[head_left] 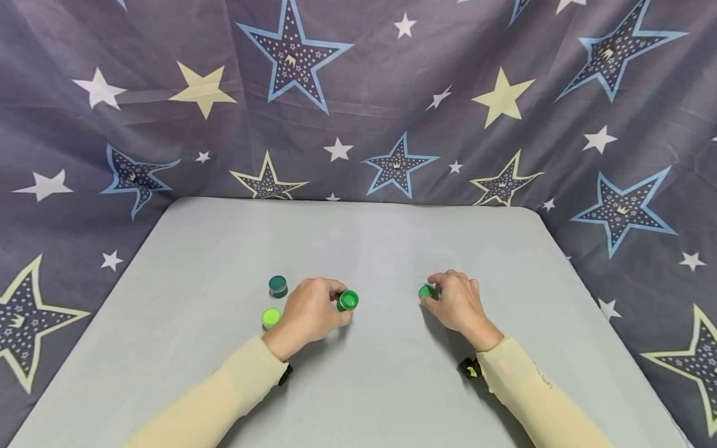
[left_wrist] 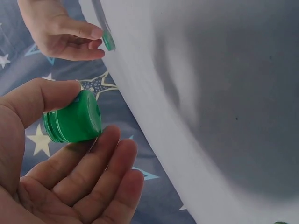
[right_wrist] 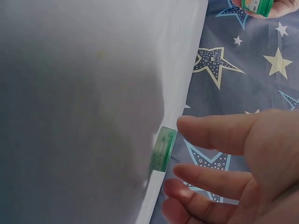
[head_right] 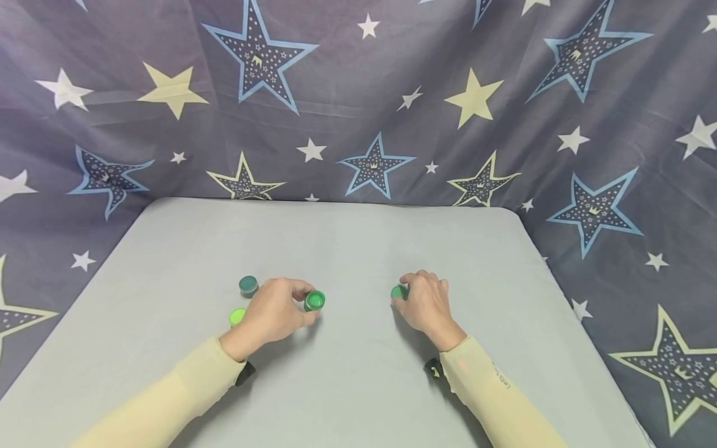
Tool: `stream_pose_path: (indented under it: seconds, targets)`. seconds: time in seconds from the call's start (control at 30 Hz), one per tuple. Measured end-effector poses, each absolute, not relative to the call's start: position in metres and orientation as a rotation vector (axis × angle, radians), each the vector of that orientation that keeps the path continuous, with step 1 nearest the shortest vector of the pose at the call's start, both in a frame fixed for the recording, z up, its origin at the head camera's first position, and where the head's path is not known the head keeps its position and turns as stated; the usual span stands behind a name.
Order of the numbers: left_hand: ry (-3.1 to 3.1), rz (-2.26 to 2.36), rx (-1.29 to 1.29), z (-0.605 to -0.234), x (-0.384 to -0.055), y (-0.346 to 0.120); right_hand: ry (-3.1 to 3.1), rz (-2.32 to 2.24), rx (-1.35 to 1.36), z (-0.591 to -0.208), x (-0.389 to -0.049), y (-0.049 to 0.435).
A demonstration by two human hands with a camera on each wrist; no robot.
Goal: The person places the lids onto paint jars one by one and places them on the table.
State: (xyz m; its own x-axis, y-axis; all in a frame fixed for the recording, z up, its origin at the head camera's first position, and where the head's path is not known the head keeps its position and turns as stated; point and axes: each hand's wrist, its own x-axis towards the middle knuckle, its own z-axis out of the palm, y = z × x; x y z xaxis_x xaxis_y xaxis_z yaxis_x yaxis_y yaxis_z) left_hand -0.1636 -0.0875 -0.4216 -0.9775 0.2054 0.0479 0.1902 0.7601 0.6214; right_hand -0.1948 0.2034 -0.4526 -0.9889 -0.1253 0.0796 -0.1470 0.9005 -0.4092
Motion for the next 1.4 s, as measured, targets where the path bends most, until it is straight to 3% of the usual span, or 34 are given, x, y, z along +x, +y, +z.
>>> stream_pose_path:
  seconds: [0.67,1.4]
  targets:
    - [2.951,1.028,0.381,-0.430,-0.155,-0.084,-3.076,0.581,0.212,-0.454,-0.197,0.201]
    - [2.975,1.036,0.395,-0.437,-0.151,-0.076,-2.957,0.870,0.240,-0.442,-0.181,0.189]
